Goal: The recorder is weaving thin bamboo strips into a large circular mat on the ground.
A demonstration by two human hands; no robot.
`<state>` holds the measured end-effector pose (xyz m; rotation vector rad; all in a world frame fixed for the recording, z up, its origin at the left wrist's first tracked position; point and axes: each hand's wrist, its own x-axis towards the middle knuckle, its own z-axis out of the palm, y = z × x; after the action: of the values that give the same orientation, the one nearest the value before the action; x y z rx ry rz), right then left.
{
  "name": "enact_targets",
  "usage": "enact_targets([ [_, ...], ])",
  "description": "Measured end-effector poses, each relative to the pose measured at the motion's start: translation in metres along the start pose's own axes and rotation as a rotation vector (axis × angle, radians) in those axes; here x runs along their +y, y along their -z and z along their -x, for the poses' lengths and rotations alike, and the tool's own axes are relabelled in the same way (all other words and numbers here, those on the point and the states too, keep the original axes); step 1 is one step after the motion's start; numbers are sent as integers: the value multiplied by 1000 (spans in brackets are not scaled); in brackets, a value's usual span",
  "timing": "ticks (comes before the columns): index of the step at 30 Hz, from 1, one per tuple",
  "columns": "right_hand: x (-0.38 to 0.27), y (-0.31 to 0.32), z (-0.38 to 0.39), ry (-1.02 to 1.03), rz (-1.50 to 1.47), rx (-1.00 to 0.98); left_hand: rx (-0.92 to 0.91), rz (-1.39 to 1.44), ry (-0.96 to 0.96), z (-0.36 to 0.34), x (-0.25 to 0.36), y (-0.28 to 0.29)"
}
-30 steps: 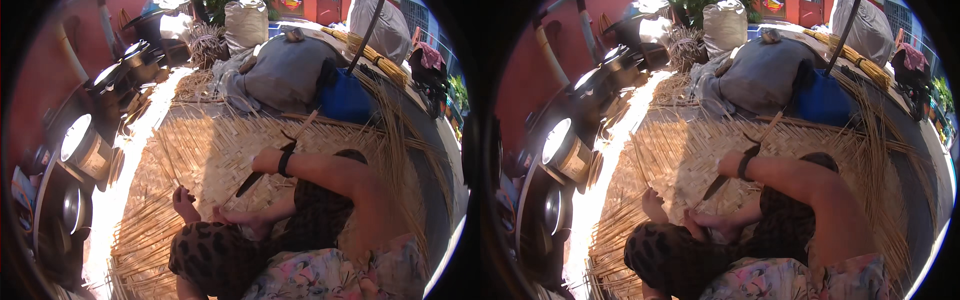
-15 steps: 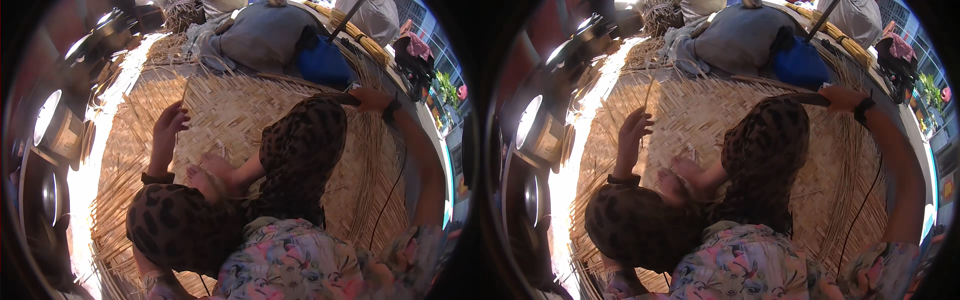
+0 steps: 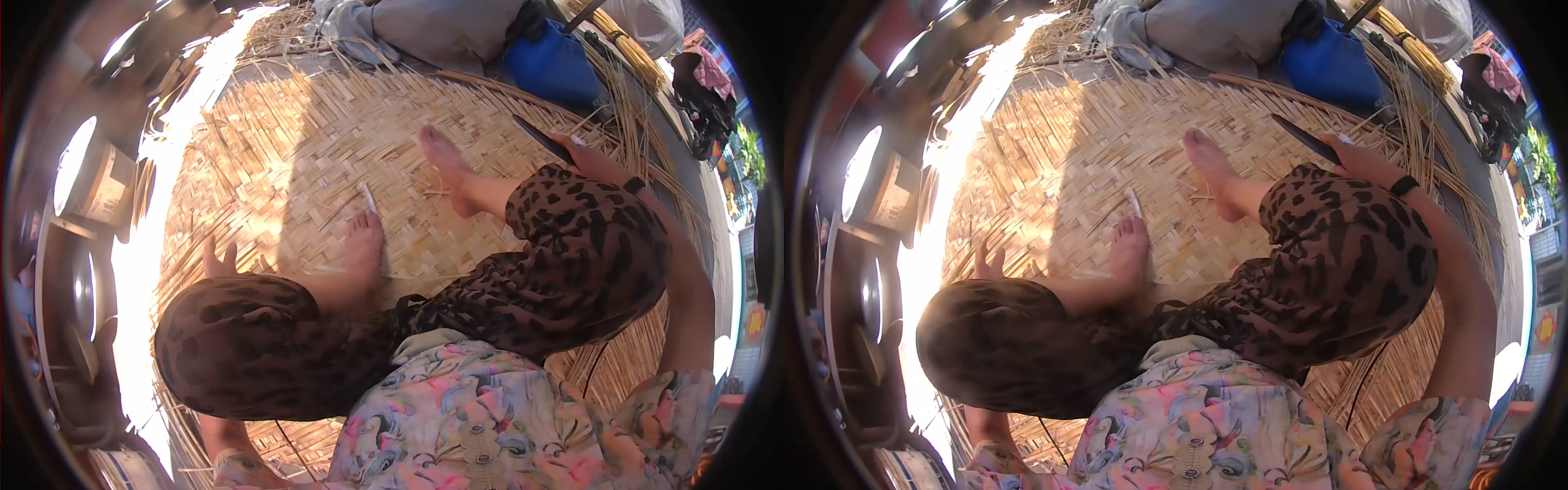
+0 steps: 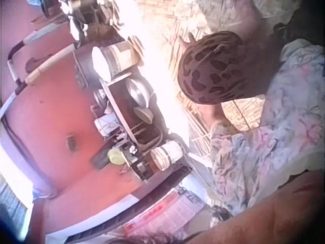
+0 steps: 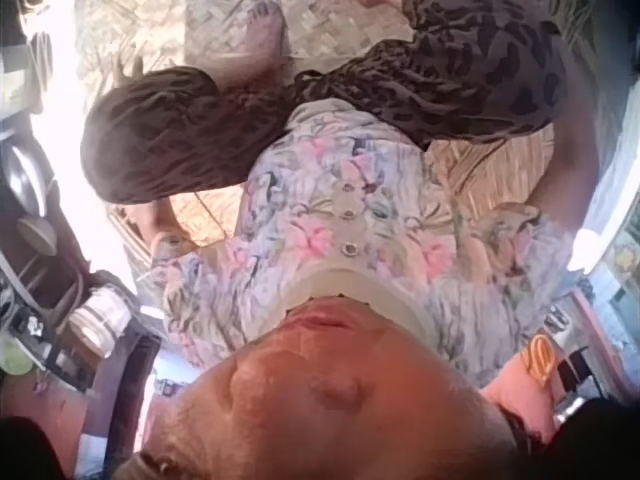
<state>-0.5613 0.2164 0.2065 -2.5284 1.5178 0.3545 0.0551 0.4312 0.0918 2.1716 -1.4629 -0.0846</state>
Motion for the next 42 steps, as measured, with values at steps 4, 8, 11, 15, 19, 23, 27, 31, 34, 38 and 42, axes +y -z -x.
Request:
enact_targets([
  [4, -73, 1, -65, 287, -148, 183, -241, -70, -53, 60, 105, -176],
  [8, -155, -4, -114, 406, -210, -25, -183, -10, 171, 67, 109, -233],
  [11, -187, -1, -129, 419, -235, -161, -112, 130, 289, 60, 95, -212],
  [15, -208, 3, -139, 359, -291, -319, -70, 418, 489, 44, 97, -183],
  [19, -213, -7, -147, 307, -293, -374, -126, 672, 718, 41, 96, -183],
  [23, -205, -20, -157, 286, -242, -342, -219, -154, 273, 48, 80, -195],
  [27, -204, -23, -172, 251, -187, -333, -161, 241, 646, 39, 73, -218],
  [31, -210, -33, -188, 249, -149, -313, -168, -199, 480, 28, 81, -232],
  [34, -202, -65, -198, 289, -110, -248, -182, -266, 491, 29, 90, -232],
  [38, -191, -134, -216, 351, -30, 3, -189, -365, 479, 23, 103, -211],
  [42, -208, -175, -242, 333, -14, 156, -100, -493, 424, 15, 90, -209],
])
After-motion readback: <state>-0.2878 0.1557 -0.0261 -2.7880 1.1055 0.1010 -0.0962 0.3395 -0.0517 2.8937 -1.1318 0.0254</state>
